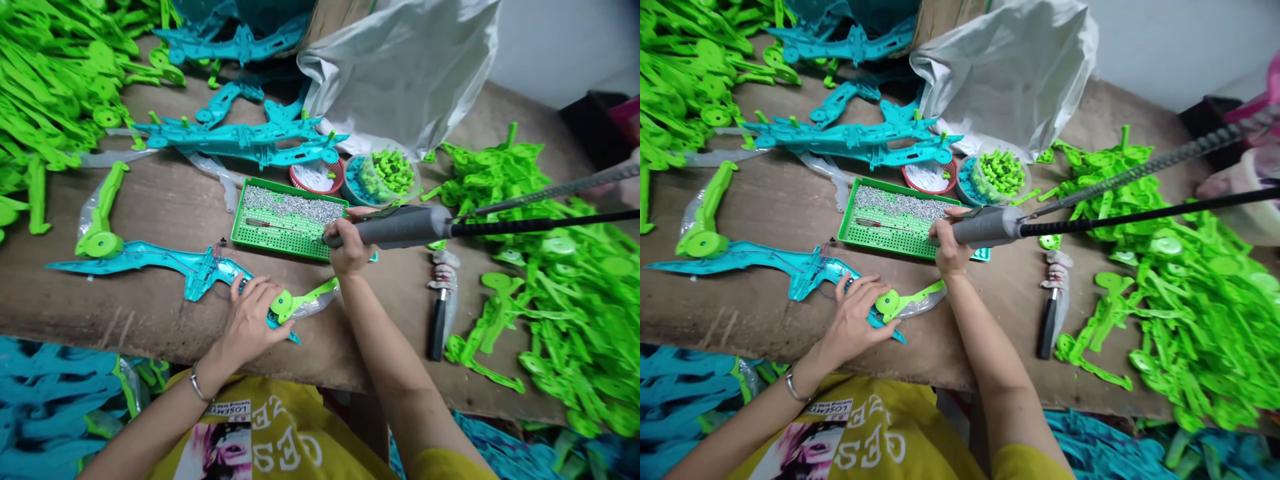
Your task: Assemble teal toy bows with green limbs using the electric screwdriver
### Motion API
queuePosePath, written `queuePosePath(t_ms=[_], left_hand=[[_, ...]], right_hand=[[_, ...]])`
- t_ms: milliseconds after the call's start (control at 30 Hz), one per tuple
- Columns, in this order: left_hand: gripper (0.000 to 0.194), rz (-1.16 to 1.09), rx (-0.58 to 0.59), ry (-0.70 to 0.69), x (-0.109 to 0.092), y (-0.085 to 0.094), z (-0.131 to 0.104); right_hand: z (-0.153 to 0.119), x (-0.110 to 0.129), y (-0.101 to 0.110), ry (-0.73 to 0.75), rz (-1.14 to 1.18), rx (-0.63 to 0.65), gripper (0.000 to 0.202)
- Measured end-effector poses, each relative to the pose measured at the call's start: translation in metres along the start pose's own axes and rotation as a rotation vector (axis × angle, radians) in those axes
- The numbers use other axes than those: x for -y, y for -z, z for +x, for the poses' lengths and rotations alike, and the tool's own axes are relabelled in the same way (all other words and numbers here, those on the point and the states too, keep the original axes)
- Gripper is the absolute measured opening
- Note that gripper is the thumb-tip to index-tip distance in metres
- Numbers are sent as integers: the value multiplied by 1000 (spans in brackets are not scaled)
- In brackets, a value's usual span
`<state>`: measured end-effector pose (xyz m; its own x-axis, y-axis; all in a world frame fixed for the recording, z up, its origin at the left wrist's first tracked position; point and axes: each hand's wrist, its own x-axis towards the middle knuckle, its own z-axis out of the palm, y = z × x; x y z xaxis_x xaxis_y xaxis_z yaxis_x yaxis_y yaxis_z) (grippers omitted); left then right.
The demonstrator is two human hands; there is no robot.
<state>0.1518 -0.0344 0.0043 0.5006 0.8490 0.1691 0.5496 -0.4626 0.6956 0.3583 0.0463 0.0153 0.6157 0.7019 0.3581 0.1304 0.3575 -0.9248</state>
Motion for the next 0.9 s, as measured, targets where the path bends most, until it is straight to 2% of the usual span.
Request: queuePosePath(t_ms=[200,300,467,567,633,767,900], left_hand=[[42,8,4,-1,1,0,0],[41,10,8,2,0,-1,0],[42,22,22,-5,2,-1,-1],[42,24,19,-16,3,-1,-2],[41,24,25,-14,3,-1,-1],[39,31,28,-19,1,0,-1],[37,35,16,-14,1,1,0]], right_hand=[[2,-6,-1,15,84,28,22],[4,-1,-2,-2,80,44,22],[-9,42,6,-7,41,4,21],[-30,71,18,-55,63,87,19],[-45,81,27,-91,99,129,18],[-66,79,37,-138,140,126,16],[-70,69,39,-165,133,78,15]])
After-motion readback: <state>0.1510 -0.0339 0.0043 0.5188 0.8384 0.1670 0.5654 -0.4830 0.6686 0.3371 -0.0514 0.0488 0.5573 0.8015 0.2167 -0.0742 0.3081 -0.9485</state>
